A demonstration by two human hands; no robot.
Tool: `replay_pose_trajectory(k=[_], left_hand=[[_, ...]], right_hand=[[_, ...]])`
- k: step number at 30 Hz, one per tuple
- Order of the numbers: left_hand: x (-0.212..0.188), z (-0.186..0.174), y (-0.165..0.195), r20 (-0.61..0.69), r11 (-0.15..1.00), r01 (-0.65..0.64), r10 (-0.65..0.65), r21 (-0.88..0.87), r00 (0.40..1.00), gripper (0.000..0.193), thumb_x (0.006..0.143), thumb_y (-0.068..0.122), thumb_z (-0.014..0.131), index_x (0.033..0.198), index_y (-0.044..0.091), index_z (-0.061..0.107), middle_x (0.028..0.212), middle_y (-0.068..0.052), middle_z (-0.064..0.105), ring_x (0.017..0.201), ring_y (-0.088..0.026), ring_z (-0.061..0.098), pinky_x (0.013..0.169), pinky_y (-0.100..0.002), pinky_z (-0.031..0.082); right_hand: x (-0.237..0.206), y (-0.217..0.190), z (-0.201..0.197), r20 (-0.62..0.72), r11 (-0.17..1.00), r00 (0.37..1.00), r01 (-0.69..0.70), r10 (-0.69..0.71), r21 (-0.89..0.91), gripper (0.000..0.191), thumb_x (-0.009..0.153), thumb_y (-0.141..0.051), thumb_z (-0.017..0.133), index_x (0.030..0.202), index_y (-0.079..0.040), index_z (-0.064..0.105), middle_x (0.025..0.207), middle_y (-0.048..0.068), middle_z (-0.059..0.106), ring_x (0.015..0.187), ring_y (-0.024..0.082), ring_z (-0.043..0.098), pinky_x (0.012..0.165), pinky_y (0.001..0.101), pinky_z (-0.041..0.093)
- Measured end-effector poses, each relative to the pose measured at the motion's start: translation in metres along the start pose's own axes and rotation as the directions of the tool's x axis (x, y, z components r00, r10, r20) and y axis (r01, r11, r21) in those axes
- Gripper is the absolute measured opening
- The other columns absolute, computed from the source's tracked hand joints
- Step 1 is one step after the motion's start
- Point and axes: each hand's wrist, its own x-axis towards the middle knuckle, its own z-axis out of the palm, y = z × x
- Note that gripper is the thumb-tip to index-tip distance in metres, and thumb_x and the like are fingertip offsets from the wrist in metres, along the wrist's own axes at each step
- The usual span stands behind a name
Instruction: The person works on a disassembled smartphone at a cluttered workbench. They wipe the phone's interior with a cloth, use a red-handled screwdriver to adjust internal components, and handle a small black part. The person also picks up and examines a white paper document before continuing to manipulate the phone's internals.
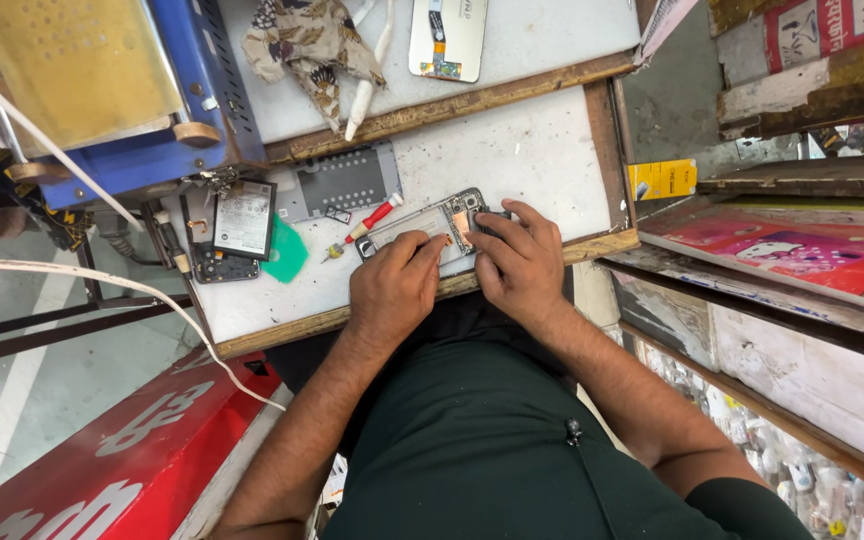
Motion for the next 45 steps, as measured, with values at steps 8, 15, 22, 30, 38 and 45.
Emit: replay_pose_trajectory(k=[8, 15, 22, 30, 38, 45], left_hand=[[-0.002, 0.004, -0.001, -0.02, 0.998, -0.035, 0.036, 0.058, 0.999, 0.036, 0.091, 0.011, 0.076, 0.127, 0.008, 0.074, 0.107, -0.004, 0.067, 0.082, -0.015, 0.07, 0.066, -0.026, 0.059], [-0.001, 0.004, 0.0, 0.021, 0.991, -0.076, 0.074, 0.112, 0.997, 0.037, 0.09, 0.008, 0.075, 0.127, 0.015, 0.075, 0.103, -0.003, 0.066, 0.074, -0.014, 0.066, 0.055, -0.025, 0.054], [0.005, 0.004, -0.001, 0.014, 0.983, -0.118, 0.117, 0.141, 0.993, 0.036, 0.092, 0.008, 0.074, 0.127, 0.015, 0.074, 0.1, -0.002, 0.063, 0.073, -0.012, 0.064, 0.051, -0.024, 0.052], [0.009, -0.005, -0.004, 0.145, 0.914, -0.284, 0.251, 0.288, 0.957, 0.038, 0.089, 0.013, 0.07, 0.127, 0.011, 0.074, 0.093, -0.003, 0.061, 0.068, -0.014, 0.059, 0.048, -0.027, 0.051], [0.01, -0.004, 0.005, 0.28, 0.825, -0.384, 0.286, 0.414, 0.916, 0.034, 0.091, 0.017, 0.067, 0.122, 0.003, 0.073, 0.088, -0.003, 0.059, 0.073, -0.014, 0.058, 0.054, -0.029, 0.05], [0.013, -0.012, -0.004, 0.053, 0.962, -0.246, 0.241, 0.118, 0.969, 0.039, 0.084, 0.007, 0.069, 0.122, 0.005, 0.075, 0.087, 0.0, 0.06, 0.073, -0.017, 0.059, 0.058, -0.032, 0.052]], right_hand=[[0.002, -0.001, 0.001, 0.007, 0.999, 0.999, 0.033, -0.033, -0.019, 0.029, 0.083, -0.002, 0.073, 0.109, -0.015, 0.076, 0.125, 0.002, 0.068, 0.124, 0.023, 0.061, 0.101, 0.0411, 0.043], [0.003, -0.003, 0.001, -0.007, 1.0, 1.0, 0.018, -0.018, -0.015, 0.029, 0.083, -0.003, 0.073, 0.108, -0.014, 0.076, 0.125, 0.001, 0.069, 0.123, 0.023, 0.062, 0.1, 0.0403, 0.042], [0.003, -0.003, 0.002, 0.002, 1.0, 1.0, 0.023, -0.023, -0.015, 0.028, 0.084, -0.004, 0.072, 0.109, -0.015, 0.076, 0.124, 0.002, 0.069, 0.123, 0.023, 0.062, 0.101, 0.0407, 0.042], [0.002, -0.002, 0.004, -0.002, 1.0, 1.0, 0.014, -0.014, -0.007, 0.026, 0.084, -0.005, 0.073, 0.108, -0.015, 0.075, 0.125, 0.001, 0.069, 0.124, 0.022, 0.062, 0.1, 0.0405, 0.043], [0.002, -0.001, 0.006, -0.008, 1.0, 1.0, 0.024, -0.024, -0.013, 0.028, 0.084, -0.006, 0.073, 0.11, -0.016, 0.076, 0.125, 0.0, 0.069, 0.124, 0.022, 0.061, 0.1, 0.0405, 0.043], [0.002, -0.005, 0.002, -0.019, 0.999, 1.0, -0.001, 0.002, 0.047, 0.03, 0.081, -0.005, 0.073, 0.109, -0.015, 0.075, 0.126, 0.002, 0.069, 0.124, 0.024, 0.061, 0.099, 0.0402, 0.043]])
